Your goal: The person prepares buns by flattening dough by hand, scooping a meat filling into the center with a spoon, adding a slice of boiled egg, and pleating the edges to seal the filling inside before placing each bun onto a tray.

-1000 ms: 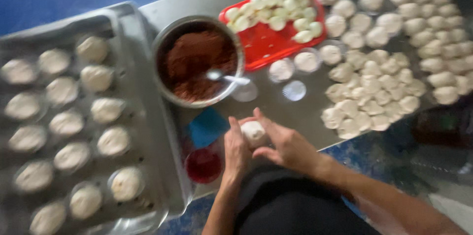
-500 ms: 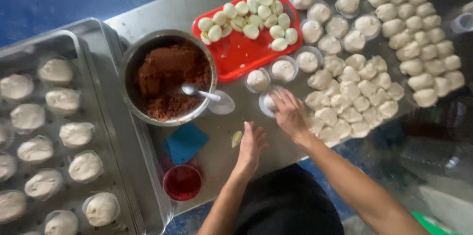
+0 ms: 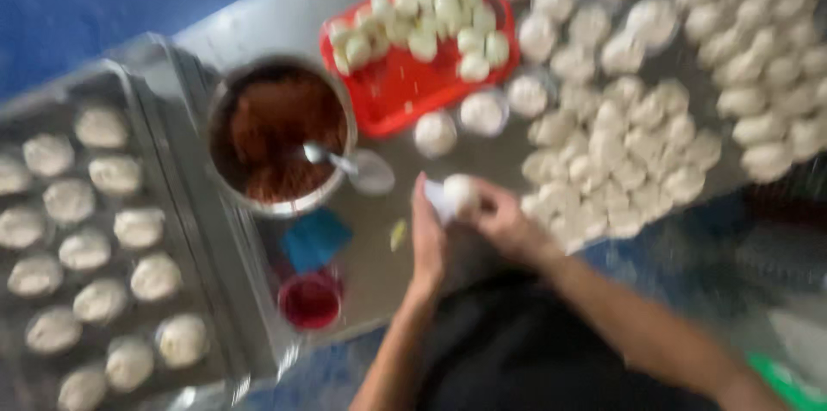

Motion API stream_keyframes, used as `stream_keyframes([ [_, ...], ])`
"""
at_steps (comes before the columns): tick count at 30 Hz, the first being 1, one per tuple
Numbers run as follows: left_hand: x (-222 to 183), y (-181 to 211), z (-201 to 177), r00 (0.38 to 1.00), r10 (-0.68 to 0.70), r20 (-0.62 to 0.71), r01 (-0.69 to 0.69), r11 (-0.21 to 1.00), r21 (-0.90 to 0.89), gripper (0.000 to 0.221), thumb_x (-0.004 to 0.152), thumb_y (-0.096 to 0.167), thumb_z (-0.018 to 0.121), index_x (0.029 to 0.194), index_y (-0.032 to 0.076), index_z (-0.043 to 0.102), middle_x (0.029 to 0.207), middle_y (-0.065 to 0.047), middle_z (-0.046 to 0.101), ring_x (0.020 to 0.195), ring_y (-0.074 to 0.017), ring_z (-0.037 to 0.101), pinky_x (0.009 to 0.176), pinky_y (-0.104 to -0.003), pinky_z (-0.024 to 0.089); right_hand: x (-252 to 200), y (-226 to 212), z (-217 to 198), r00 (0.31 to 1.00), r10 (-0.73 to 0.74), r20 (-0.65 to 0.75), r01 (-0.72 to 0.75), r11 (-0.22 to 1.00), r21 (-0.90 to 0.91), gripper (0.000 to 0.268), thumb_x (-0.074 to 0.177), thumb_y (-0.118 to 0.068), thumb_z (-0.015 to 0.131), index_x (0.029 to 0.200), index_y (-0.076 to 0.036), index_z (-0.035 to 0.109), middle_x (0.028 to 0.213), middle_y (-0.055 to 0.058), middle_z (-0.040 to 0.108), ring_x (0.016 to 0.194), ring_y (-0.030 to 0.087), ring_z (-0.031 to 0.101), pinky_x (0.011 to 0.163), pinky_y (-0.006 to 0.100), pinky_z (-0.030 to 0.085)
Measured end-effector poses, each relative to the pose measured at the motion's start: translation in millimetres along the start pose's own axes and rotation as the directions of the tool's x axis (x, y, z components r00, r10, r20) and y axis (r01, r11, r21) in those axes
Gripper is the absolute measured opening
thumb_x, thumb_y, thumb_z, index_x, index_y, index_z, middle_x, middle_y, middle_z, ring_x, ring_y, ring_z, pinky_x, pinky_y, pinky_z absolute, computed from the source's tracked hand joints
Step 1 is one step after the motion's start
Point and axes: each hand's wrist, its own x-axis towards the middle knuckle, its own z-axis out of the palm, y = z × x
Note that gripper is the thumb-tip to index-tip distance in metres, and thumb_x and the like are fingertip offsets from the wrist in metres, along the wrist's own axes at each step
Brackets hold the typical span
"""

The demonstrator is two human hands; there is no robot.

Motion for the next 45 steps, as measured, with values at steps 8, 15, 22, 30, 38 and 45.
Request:
stream_keyframes([
  [8,8.6,-19.8,-8.2,0.963,0.215,-0.162,-0.100,0.844,0.526,0.062,0.115,0.046,0.030,0.144,-0.007,0.045,0.151,-0.019,0.042,0.139,-0.0313,0.037,0.112,-0.045,0.027,-2.7,26.6,-58.1,0.970,0.243,0.015,-0.226,0.875,0.429,0.051,0.096,-0.018,0.070,0.141,0.002,0.057,0.120,0.011,0.068,0.102,0.022,0.066,0.088,0.038,0.058],
  [15,-12.5,40.3,65.4,0.954,0.136,0.268,-0.248,0.860,0.446,0.051,0.108,0.034,0.041,0.139,0.002,0.063,0.153,-0.025,0.050,0.139,-0.0359,0.054,0.116,-0.040,0.042,-12.4,38.2,-62.1,0.999,0.012,0.035,-0.014,0.997,0.071,0.057,0.092,-0.017,0.075,0.144,-0.002,0.055,0.129,0.007,0.070,0.115,0.013,0.065,0.097,0.031,0.054],
  [22,-66.7,77.0,99.9,0.799,0.079,0.596,-0.373,0.842,0.390,0.061,0.112,0.039,0.031,0.156,-0.001,0.044,0.171,-0.026,0.026,0.159,-0.0430,0.026,0.126,-0.047,0.023,23.4,12.0,-72.7,0.868,-0.373,-0.328,0.143,0.820,-0.554,0.068,0.082,-0.018,0.075,0.143,-0.004,0.047,0.134,0.017,0.063,0.119,0.029,0.064,0.099,0.040,0.051],
  [30,-89.8,104.7,94.0,0.783,0.029,0.621,-0.202,0.957,0.209,0.067,0.111,0.048,0.028,0.152,-0.001,0.048,0.150,-0.020,0.057,0.135,-0.0324,0.058,0.112,-0.041,0.044,57.9,9.6,-127.8,0.832,-0.439,-0.339,-0.124,0.449,-0.885,0.033,0.087,-0.020,0.075,0.117,-0.010,0.068,0.113,0.014,0.067,0.110,0.036,0.062,0.090,0.051,0.049],
  [38,-56.6,76.4,70.7,0.878,0.003,0.479,-0.107,0.976,0.189,0.062,0.111,0.045,0.028,0.139,-0.001,0.059,0.135,-0.017,0.068,0.121,-0.0266,0.066,0.104,-0.041,0.050,66.0,-9.8,-173.3,0.977,-0.195,-0.087,0.079,0.707,-0.702,0.029,0.080,-0.016,0.080,0.106,-0.006,0.070,0.091,0.011,0.066,0.081,0.024,0.061,0.070,0.039,0.052],
  [45,16.9,74.6,84.8,0.912,-0.056,0.406,0.301,0.764,-0.571,0.077,0.105,0.063,0.029,0.158,0.008,0.033,0.148,-0.022,0.051,0.135,-0.0340,0.050,0.115,-0.046,0.038,4.7,-100.9,-104.8,0.983,0.104,0.154,-0.065,0.969,-0.236,0.036,0.082,-0.031,0.080,0.109,-0.007,0.074,0.091,0.006,0.077,0.082,0.014,0.070,0.071,0.034,0.057],
])
